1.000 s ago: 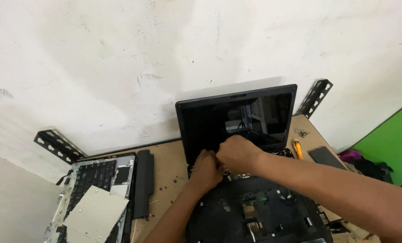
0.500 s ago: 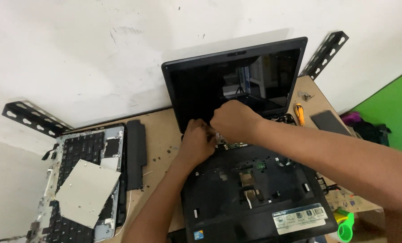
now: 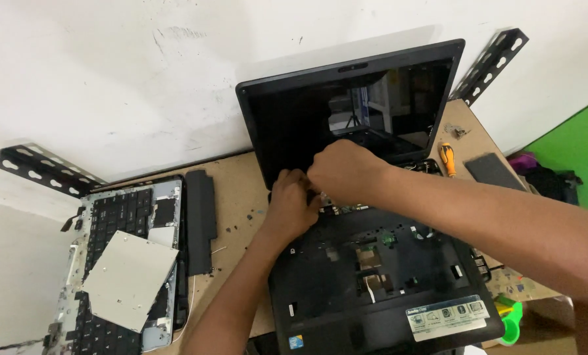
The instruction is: Disassembling and manipulating internal components of a laptop using a screwdriver and manual repositioning of parts.
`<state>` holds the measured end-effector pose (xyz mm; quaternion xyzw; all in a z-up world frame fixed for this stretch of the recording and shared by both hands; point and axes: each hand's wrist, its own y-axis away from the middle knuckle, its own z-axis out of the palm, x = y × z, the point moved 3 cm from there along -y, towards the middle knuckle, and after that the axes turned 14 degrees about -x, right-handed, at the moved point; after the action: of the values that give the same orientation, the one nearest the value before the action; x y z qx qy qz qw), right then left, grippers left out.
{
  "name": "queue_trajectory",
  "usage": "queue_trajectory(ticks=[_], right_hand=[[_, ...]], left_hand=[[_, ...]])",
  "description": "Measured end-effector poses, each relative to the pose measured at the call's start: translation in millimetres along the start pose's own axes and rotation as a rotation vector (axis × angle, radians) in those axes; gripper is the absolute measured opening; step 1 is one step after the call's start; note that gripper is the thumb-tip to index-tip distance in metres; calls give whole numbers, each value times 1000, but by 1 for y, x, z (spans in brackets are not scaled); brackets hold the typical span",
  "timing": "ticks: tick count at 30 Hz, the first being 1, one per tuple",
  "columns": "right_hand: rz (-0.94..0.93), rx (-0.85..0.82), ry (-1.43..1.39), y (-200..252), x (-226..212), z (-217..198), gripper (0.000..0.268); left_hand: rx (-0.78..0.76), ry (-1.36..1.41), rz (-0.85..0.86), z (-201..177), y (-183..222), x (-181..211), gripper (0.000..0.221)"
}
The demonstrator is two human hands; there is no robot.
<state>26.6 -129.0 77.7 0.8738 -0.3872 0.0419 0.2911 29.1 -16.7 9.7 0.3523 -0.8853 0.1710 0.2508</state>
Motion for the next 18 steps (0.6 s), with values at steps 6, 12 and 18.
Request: queue_trajectory(ticks=[6, 12, 18], right_hand=[[3, 10, 27, 5, 0, -5, 17], [-3, -3, 3, 2, 3, -4, 18], [33, 35, -47, -5, 9, -8, 19]], left_hand=[[17, -7, -8, 5, -1, -5, 9], [2, -36, 29, 10, -5, -13, 9], [-33, -52, 27, 3, -8, -7, 11]])
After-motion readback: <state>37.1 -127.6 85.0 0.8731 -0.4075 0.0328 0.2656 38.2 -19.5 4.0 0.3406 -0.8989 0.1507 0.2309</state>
